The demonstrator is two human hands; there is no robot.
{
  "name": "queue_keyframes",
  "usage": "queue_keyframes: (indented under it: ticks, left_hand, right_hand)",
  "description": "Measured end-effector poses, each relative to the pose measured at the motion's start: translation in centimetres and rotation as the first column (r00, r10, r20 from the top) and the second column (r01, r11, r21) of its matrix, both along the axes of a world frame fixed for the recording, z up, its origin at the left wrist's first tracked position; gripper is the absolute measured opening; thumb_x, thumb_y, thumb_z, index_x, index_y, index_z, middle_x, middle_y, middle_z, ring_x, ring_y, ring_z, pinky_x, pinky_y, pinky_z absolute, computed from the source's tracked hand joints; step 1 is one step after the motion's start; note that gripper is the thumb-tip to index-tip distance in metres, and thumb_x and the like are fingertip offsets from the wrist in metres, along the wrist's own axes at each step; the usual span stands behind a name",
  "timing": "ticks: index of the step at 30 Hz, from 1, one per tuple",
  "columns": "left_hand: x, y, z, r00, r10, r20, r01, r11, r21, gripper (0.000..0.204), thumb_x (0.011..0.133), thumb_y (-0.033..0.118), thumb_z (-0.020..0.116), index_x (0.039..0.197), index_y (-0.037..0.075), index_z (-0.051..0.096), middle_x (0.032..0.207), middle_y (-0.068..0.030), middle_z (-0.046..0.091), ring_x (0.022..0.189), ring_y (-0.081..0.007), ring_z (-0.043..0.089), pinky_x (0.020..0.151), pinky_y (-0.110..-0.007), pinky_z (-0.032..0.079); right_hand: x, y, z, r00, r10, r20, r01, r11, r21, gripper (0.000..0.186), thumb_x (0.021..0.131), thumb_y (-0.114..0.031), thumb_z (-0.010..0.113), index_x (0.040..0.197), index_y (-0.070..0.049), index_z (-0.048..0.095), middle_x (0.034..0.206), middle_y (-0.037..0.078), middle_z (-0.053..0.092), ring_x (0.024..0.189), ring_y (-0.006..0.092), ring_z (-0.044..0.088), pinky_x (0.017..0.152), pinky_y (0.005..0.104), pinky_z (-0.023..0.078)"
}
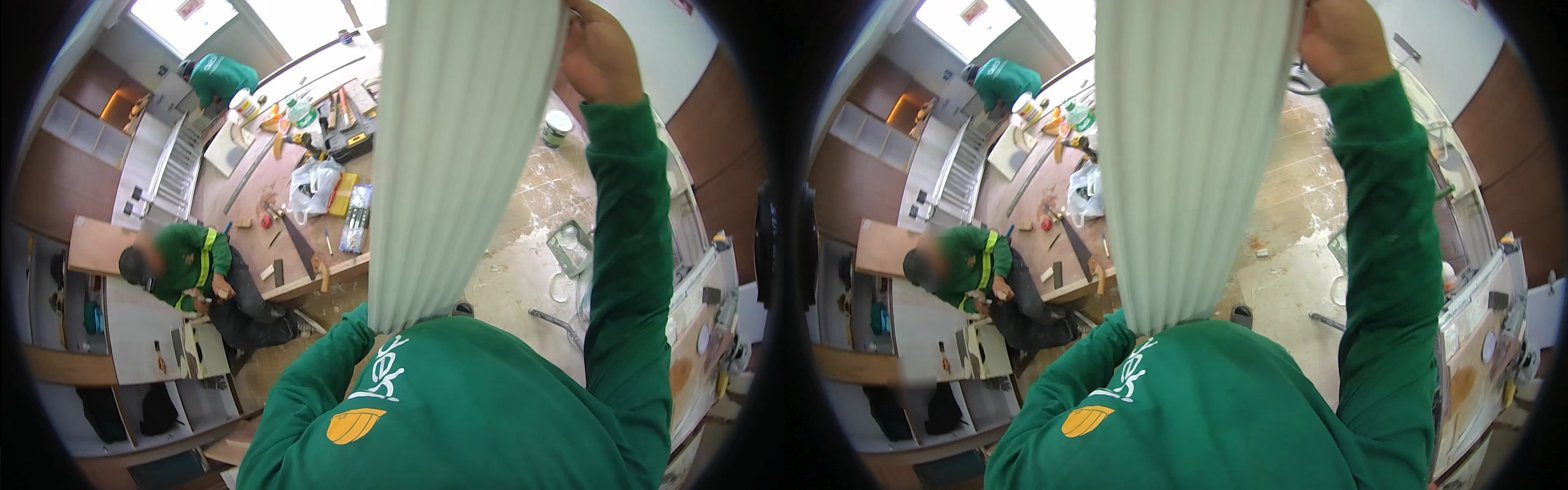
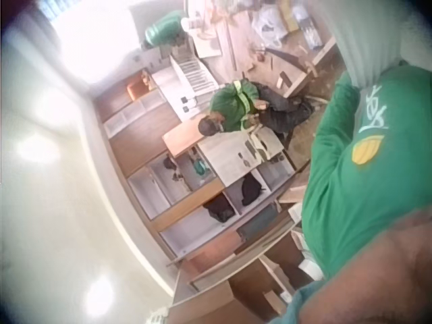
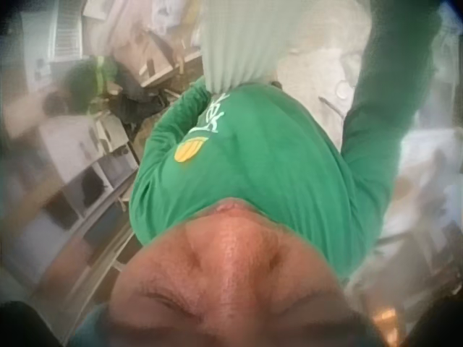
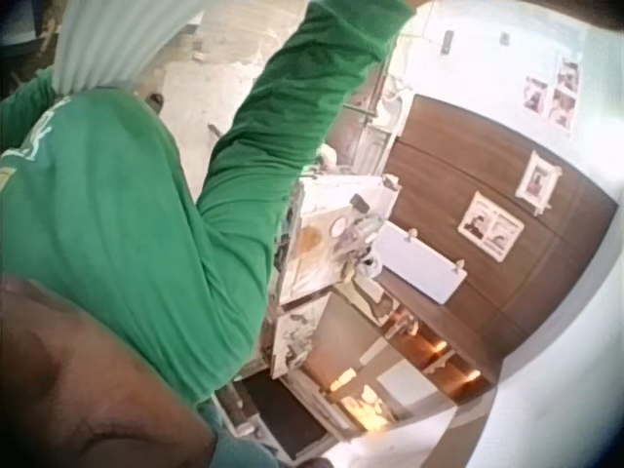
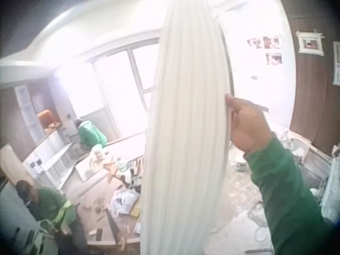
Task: The person picks up a long white decorative molding, places it on a workbench, and uses a sanding block to smooth its edges. After sanding, the person carries the molding to a cabinet and fits it into a vertical slot to check the alignment.
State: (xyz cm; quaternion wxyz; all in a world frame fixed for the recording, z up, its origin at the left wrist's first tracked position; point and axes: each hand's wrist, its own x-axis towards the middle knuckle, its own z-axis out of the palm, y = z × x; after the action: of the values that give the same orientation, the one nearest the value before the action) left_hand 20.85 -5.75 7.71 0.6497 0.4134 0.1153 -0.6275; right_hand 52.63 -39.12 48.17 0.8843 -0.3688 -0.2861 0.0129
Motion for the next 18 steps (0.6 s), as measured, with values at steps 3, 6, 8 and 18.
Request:
queue_keyframes:
  ticks: [3,6,8,18]
  left_hand:
    - [0.5,-0.3,0.1,1.000,-0.003,-0.016,0.003,1.000,0.013,0.039,0.104,0.034,0.058,0.134,0.010,0.063,0.131,-0.0056,0.067,0.112,-0.0177,0.066,0.090,-0.038,0.055]
    - [1.9,-0.9,0.1,1.000,-0.001,0.002,0.001,1.000,0.026,0.039,0.104,0.035,0.058,0.134,0.010,0.063,0.131,-0.0055,0.067,0.111,-0.0177,0.066,0.089,-0.038,0.055]
    - [2.5,-1.0,0.5,0.999,0.022,0.029,-0.024,0.998,0.050,0.039,0.104,0.035,0.058,0.134,0.010,0.063,0.131,-0.0054,0.067,0.111,-0.0177,0.066,0.089,-0.037,0.055]
    - [5.5,1.3,-2.6,0.759,0.344,0.553,-0.591,0.720,0.363,0.041,0.105,0.037,0.056,0.133,0.008,0.063,0.128,-0.0036,0.067,0.107,-0.0167,0.066,0.086,-0.034,0.054]
  right_hand:
    - [0.1,1.2,0.4,1.000,-0.012,-0.015,0.012,1.000,-0.008,0.039,0.108,-0.016,0.042,0.129,0.014,0.055,0.126,0.020,0.065,0.119,0.0283,0.062,0.105,0.0389,0.050]
    - [-1.9,1.6,2.0,0.993,0.005,-0.118,0.007,0.995,0.099,0.039,0.109,-0.015,0.038,0.129,0.015,0.054,0.126,0.020,0.065,0.120,0.0280,0.062,0.107,0.0394,0.049]
    - [-0.5,0.9,1.1,0.991,0.066,-0.116,-0.051,0.991,0.126,0.037,0.103,-0.020,0.054,0.128,0.007,0.058,0.120,0.017,0.068,0.113,0.0280,0.065,0.101,0.0398,0.052]
    - [-4.4,0.4,-0.7,0.913,-0.388,-0.128,0.382,0.921,-0.073,0.012,0.099,-0.013,0.066,0.093,-0.003,0.062,0.091,0.000,0.061,0.088,0.0093,0.055,0.086,0.0256,0.045]
